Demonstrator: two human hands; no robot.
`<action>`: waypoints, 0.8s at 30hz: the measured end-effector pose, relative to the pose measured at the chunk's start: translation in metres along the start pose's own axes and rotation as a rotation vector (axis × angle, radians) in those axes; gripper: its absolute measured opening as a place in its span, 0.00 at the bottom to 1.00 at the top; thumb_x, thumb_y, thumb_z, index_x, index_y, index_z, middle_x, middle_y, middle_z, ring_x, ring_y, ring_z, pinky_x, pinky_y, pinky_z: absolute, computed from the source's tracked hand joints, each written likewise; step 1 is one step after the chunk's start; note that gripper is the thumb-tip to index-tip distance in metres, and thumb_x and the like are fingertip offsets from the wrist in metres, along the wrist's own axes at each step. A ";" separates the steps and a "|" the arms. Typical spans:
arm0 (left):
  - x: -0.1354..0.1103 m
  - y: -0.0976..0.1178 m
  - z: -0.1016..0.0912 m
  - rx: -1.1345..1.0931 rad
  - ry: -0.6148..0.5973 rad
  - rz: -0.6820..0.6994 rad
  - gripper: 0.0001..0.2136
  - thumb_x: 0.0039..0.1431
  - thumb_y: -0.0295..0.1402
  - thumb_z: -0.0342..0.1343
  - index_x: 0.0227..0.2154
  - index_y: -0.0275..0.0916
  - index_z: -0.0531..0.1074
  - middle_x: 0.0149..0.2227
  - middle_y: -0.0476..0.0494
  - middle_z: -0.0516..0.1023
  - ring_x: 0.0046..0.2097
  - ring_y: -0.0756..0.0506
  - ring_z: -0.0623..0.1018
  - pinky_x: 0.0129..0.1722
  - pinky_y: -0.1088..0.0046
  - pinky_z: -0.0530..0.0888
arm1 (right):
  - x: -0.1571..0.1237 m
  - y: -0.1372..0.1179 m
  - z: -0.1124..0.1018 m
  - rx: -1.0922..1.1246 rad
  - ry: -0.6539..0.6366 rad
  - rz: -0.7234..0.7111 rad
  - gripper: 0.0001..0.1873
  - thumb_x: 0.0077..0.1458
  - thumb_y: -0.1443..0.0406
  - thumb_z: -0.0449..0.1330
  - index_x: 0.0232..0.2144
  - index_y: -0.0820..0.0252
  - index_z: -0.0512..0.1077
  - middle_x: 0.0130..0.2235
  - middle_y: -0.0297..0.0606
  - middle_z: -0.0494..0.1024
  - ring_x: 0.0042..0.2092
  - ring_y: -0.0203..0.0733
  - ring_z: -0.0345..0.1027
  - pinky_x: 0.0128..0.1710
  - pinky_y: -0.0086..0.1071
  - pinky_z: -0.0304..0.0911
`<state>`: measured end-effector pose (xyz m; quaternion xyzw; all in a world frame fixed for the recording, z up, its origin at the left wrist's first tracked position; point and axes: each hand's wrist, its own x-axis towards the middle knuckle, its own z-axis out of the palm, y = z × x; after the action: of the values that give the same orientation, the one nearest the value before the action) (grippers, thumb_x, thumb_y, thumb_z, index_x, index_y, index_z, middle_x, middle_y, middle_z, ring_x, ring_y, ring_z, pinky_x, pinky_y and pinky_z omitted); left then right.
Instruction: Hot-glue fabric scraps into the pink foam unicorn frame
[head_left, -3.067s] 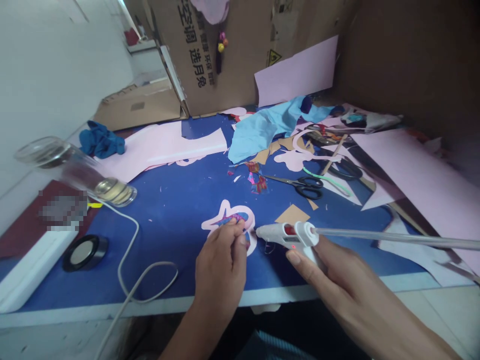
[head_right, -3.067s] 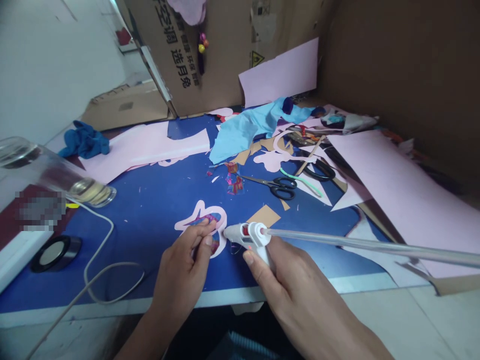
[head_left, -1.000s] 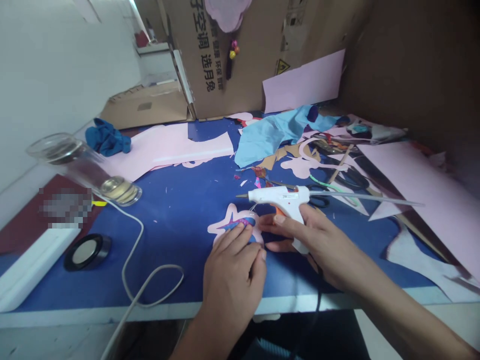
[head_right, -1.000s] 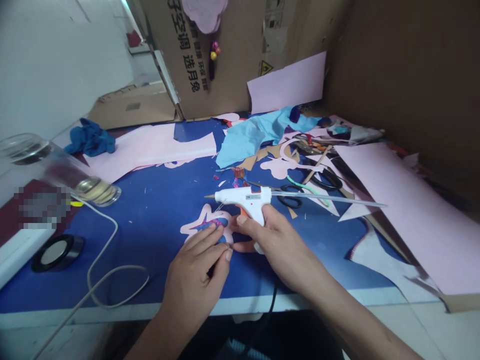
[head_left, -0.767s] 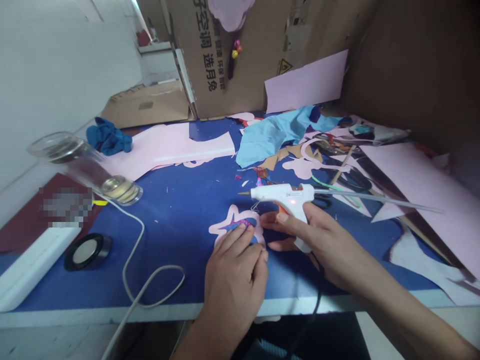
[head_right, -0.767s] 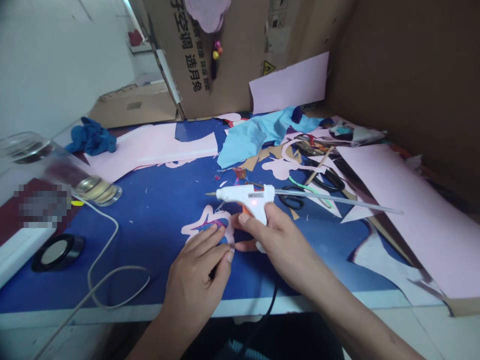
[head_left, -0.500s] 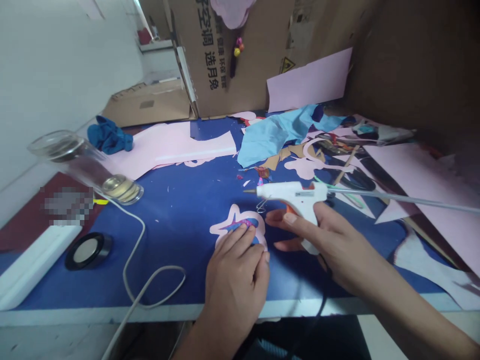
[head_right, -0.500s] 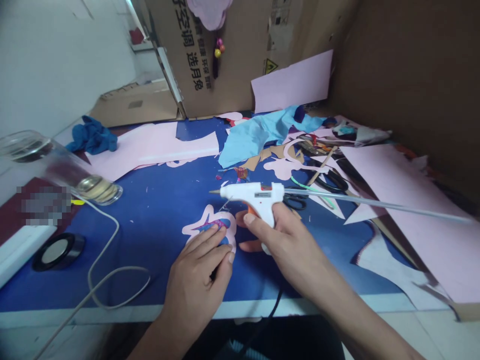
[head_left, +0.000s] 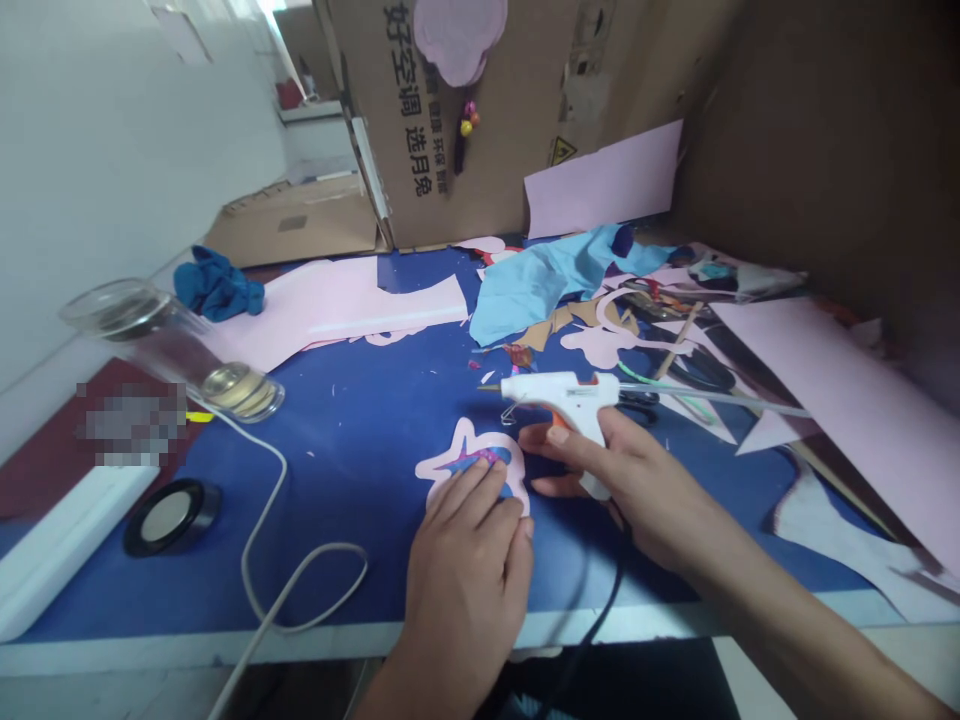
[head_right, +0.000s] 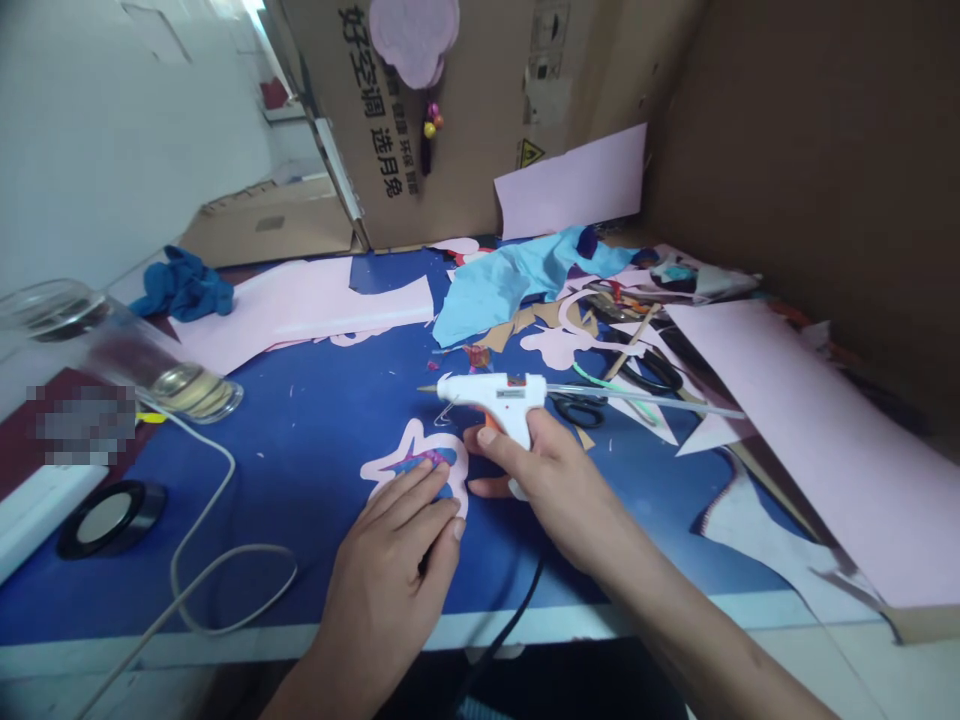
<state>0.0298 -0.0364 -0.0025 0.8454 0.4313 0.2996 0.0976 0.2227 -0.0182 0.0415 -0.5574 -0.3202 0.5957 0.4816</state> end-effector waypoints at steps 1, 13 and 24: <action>0.000 0.000 -0.001 0.004 -0.014 0.008 0.10 0.71 0.26 0.54 0.44 0.42 0.81 0.59 0.42 0.83 0.64 0.36 0.79 0.64 0.46 0.77 | -0.001 0.000 0.000 0.004 0.018 -0.006 0.13 0.62 0.55 0.72 0.38 0.56 0.78 0.51 0.45 0.85 0.60 0.57 0.78 0.43 0.38 0.84; -0.009 -0.002 -0.011 0.005 -0.024 -0.009 0.08 0.68 0.24 0.56 0.44 0.43 0.76 0.65 0.40 0.78 0.67 0.35 0.75 0.68 0.43 0.72 | -0.024 0.008 -0.022 0.079 0.084 0.052 0.16 0.60 0.54 0.74 0.43 0.57 0.80 0.52 0.47 0.85 0.61 0.57 0.77 0.43 0.36 0.84; -0.015 -0.011 -0.015 0.064 0.015 -0.015 0.09 0.68 0.25 0.58 0.45 0.44 0.79 0.52 0.42 0.86 0.58 0.37 0.82 0.62 0.49 0.77 | -0.035 0.025 -0.045 0.046 0.061 -0.001 0.19 0.64 0.51 0.69 0.50 0.58 0.81 0.56 0.48 0.83 0.62 0.56 0.76 0.44 0.34 0.83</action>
<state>0.0068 -0.0436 -0.0012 0.8426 0.4476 0.2914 0.0696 0.2576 -0.0660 0.0231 -0.5640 -0.2915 0.5855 0.5041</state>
